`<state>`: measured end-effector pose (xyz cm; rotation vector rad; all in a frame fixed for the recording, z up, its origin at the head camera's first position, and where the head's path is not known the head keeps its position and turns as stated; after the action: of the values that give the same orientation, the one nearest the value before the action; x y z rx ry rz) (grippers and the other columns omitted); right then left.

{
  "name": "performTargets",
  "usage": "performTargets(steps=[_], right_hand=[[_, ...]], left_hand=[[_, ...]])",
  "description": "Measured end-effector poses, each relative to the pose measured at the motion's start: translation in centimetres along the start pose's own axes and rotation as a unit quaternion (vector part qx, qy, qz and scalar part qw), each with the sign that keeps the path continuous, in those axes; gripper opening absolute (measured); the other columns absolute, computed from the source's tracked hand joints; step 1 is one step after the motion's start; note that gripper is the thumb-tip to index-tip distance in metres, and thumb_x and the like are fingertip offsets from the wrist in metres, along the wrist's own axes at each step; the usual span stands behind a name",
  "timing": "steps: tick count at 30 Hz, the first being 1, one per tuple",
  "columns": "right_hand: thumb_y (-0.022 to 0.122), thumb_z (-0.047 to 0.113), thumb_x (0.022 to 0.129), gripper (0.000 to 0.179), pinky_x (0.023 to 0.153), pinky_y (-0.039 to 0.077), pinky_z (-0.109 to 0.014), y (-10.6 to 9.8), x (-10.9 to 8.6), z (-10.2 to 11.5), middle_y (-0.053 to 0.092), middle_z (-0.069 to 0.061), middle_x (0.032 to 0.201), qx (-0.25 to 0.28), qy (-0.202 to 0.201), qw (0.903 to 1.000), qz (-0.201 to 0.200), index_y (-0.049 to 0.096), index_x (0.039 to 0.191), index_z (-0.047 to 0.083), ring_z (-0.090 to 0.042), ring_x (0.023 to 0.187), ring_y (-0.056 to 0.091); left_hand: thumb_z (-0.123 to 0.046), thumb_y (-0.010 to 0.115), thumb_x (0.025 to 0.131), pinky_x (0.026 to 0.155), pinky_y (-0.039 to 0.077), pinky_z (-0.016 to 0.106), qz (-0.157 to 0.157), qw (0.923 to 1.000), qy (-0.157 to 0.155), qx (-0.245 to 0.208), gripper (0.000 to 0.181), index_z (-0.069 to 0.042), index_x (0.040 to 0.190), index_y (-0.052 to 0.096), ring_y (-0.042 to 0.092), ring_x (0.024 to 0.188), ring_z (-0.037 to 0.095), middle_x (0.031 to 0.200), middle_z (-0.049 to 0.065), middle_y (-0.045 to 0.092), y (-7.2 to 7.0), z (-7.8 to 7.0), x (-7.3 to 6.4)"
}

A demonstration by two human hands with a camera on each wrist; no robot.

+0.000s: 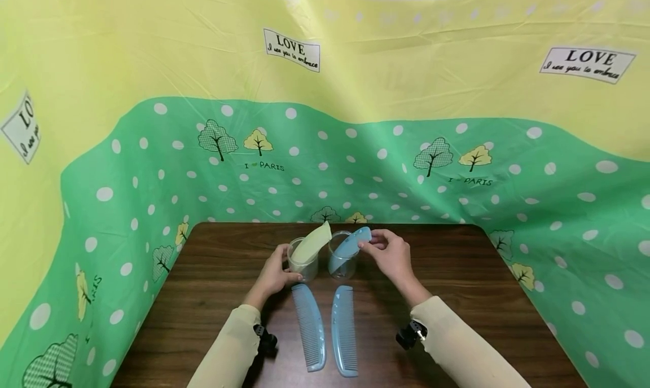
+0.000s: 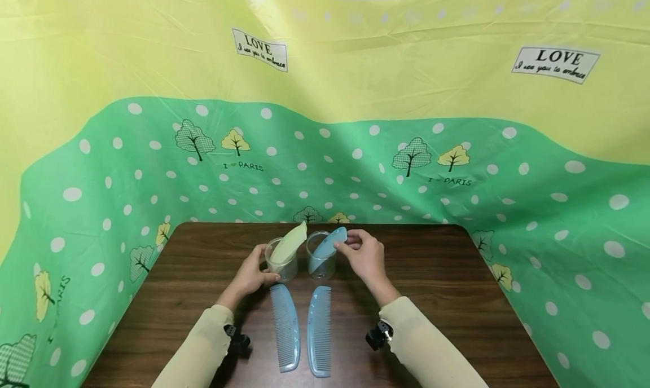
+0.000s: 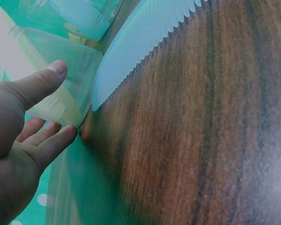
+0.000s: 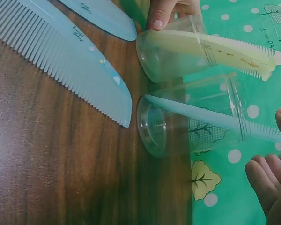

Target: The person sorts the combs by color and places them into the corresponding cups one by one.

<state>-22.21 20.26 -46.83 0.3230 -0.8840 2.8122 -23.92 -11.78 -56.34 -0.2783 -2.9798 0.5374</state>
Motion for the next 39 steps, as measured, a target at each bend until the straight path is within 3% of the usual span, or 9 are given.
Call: performTargets(steps=[13,20,32,39], right_hand=[[0.086,0.036,0.085,0.042,0.077,0.058,-0.033,0.7,-1.4,-1.8,0.077,-0.006,0.103,-0.013,0.014,0.9998,0.002,0.076,0.116,0.011,-0.021,0.092,0.072],[0.087,0.035,0.084,0.042,0.078,0.06,-0.039,1.4,-2.2,-2.5,0.077,-0.006,0.106,-0.032,0.019,0.9992,0.017,0.077,0.117,0.012,-0.021,0.092,0.073],[0.088,0.031,0.082,0.04,0.075,0.057,-0.033,2.5,-3.2,-3.1,0.077,-0.008,0.104,-0.045,0.018,0.9981,0.039,0.078,0.114,0.01,-0.021,0.09,0.071],[0.089,0.026,0.082,0.039,0.075,0.056,-0.031,3.2,-3.8,-3.3,0.076,-0.012,0.108,-0.024,0.012,0.9972,0.07,0.077,0.115,0.008,-0.025,0.092,0.07]], left_hand=[[0.005,0.088,0.075,0.103,0.055,0.049,-0.001,1.0,0.0,0.001,0.085,-0.001,0.146,0.041,0.044,0.143,0.043,0.15,0.024,0.047,-0.1,-0.3,0.0],[0.006,0.088,0.075,0.104,0.055,0.05,-0.001,1.0,-0.001,-0.001,0.085,-0.003,0.146,0.042,0.044,0.143,0.042,0.15,0.023,0.048,-0.1,-0.3,0.0],[0.006,0.088,0.075,0.104,0.055,0.048,0.001,1.0,-0.002,-0.003,0.086,-0.002,0.147,0.04,0.044,0.144,0.043,0.15,0.024,0.047,0.0,-0.2,0.1],[0.006,0.087,0.076,0.104,0.055,0.05,0.001,1.0,0.001,-0.005,0.085,-0.003,0.147,0.041,0.043,0.144,0.043,0.151,0.024,0.047,0.1,-0.1,0.1]])
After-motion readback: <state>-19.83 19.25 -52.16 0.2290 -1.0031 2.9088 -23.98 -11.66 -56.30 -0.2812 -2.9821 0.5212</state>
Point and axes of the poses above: each hand's wrist, its own x-axis towards the middle knuckle, its own y-axis out of the palm, z = x × y, the point moved 1 cm from there along x, towards the middle knuckle
